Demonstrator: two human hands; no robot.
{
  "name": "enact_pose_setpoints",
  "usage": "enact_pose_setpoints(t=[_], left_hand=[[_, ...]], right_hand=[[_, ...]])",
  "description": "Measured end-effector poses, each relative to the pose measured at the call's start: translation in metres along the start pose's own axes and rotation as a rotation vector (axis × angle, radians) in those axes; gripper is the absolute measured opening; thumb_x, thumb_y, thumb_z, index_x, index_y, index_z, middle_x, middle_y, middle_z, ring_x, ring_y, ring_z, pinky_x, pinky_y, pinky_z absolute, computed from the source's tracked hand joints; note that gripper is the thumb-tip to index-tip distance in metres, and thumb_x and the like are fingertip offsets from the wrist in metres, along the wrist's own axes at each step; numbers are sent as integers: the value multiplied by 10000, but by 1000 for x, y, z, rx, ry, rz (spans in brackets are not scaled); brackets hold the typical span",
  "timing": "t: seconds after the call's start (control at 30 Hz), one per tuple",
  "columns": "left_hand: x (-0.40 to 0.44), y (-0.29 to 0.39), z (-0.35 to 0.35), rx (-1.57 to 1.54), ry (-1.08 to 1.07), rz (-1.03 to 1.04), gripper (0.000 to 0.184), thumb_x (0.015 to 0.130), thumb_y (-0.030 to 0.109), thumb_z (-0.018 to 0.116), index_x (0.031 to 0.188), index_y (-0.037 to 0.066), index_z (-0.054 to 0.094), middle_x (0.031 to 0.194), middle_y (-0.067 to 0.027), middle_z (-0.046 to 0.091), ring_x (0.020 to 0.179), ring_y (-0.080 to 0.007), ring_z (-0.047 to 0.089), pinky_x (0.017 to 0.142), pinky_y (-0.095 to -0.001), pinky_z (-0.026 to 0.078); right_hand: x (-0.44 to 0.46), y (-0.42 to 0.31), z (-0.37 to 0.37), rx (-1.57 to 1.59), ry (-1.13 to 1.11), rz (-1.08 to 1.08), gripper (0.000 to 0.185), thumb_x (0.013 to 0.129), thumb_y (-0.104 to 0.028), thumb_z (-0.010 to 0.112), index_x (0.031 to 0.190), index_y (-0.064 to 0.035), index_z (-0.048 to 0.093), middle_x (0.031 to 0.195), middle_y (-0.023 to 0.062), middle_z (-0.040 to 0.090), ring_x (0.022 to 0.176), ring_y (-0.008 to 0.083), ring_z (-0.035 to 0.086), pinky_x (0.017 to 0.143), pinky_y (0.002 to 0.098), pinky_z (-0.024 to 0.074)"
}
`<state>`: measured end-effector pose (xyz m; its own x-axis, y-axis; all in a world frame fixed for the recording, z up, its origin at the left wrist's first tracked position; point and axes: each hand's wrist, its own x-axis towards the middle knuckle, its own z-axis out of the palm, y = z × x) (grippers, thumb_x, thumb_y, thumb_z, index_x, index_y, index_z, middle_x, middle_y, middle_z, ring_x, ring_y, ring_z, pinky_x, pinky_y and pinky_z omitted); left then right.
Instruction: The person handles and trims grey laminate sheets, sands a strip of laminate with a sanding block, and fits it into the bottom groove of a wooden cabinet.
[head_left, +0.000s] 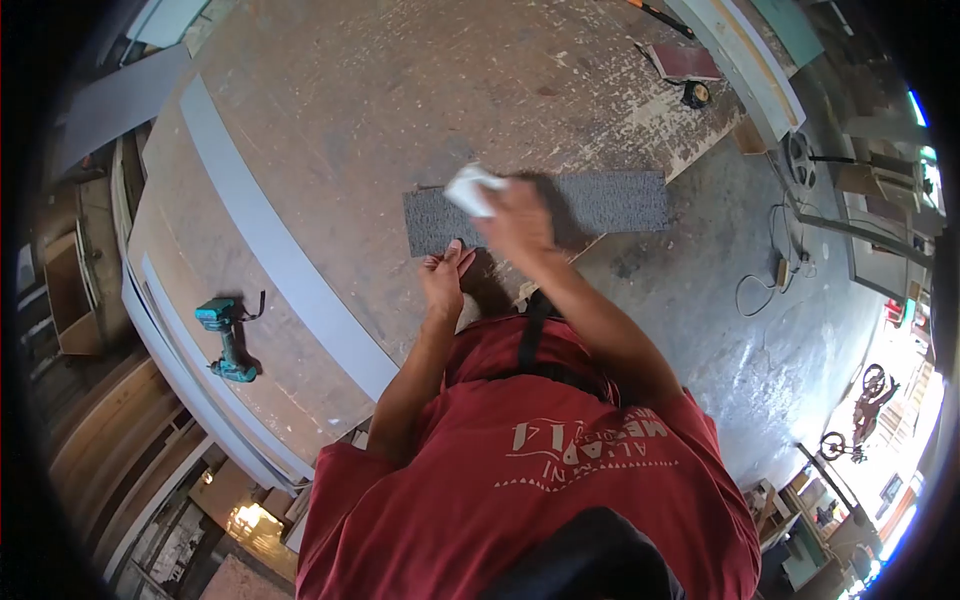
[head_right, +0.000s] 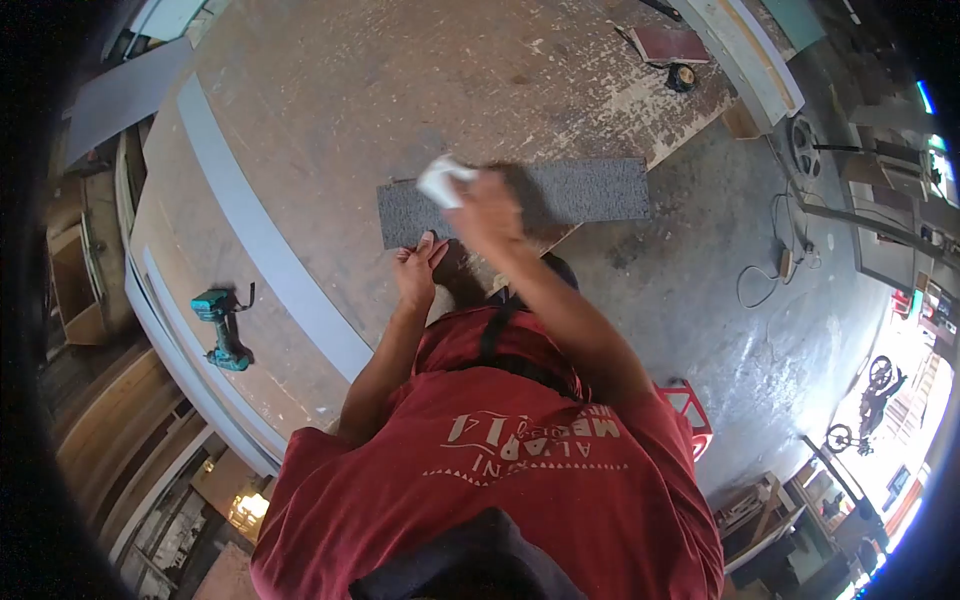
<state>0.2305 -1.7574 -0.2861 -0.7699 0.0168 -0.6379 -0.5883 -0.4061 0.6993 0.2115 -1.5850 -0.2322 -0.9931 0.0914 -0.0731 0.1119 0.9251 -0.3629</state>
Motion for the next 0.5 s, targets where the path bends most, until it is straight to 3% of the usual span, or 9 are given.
enact_pose_setpoints(t=[0.03, 0.1, 0.2, 0.3, 0.33, 0.37, 0.4, 0.47, 0.5], left_hand=[[-1, 0, 1, 7, -28, 0, 170, 920, 68, 671, 855, -19, 540, 911, -130, 665, 840, -259, 703, 825, -408, 612], [6, -10, -12, -10, -56, 34, 162, 920, 70, 670, 871, -24, 547, 947, -139, 669, 853, -265, 702, 834, -411, 608], [1, -11, -4, -58, -27, 42, 155, 920, 70, 668, 899, -30, 552, 992, -157, 671, 872, -278, 701, 844, -413, 605], [-3, -7, 4, -74, 64, 37, 154, 922, 62, 664, 908, -27, 538, 998, -173, 665, 878, -293, 700, 849, -419, 604], [-5, -10, 7, -60, 102, 41, 155, 923, 57, 661, 908, -22, 528, 996, -180, 662, 878, -301, 701, 852, -424, 604], [-6, -9, 7, -52, 66, 56, 163, 923, 47, 657, 880, -5, 509, 1006, -173, 659, 872, -307, 700, 850, -431, 606], [-6, -9, 8, -54, 55, 54, 163, 923, 47, 657, 880, -5, 509, 1006, -173, 659, 872, -307, 700, 850, -431, 606], [-7, -10, 5, -117, 80, 29, 146, 920, 32, 653, 957, -23, 523, 1055, -168, 659, 937, -329, 695, 901, -448, 586], [-2, -10, 2, -118, 74, 38, 146, 920, 32, 653, 957, -23, 523, 1055, -168, 659, 937, -329, 695, 901, -448, 586]], right_hand=[[11, -27, 13, 54, 62, -94, 555, 804, -370, 742, 1302, -170, 601, 1106, 177, 586, 1050, 339, 564, 872, 455, 497], [32, -61, 20, 21, -53, -212, 568, 825, -393, 721, 1335, -210, 552, 1183, 182, 556, 1109, 377, 537, 853, 513, 507], [20, -42, 9, 86, 15, -186, 526, 828, -374, 701, 1299, -179, 572, 1184, 198, 552, 1107, 386, 535, 861, 497, 494], [-7, 62, 11, 14, 96, 201, 510, 812, -343, 695, 1279, -161, 600, 1065, 215, 579, 1021, 342, 563, 806, 457, 509], [-31, 131, -31, -157, 324, 323, 511, 809, -338, 683, 1275, -140, 611, 1050, 213, 600, 1039, 341, 567, 802, 451, 506], [-41, 165, -53, -238, 366, 475, 500, 808, -324, 683, 1264, -131, 621, 1046, 207, 612, 1060, 348, 568, 815, 453, 503], [-49, 204, -62, -376, 512, 470, 516, 808, -340, 704, 1270, -125, 620, 1048, 204, 615, 1068, 359, 566, 828, 453, 503], [-59, 290, -60, -287, 563, 540, 550, 801, -350, 742, 1301, -161, 612, 1128, 193, 601, 1062, 374, 559, 847, 463, 503], [-58, 286, -70, -283, 574, 539, 550, 801, -350, 742, 1301, -161, 612, 1128, 193, 601, 1062, 374, 559, 847, 463, 503]])
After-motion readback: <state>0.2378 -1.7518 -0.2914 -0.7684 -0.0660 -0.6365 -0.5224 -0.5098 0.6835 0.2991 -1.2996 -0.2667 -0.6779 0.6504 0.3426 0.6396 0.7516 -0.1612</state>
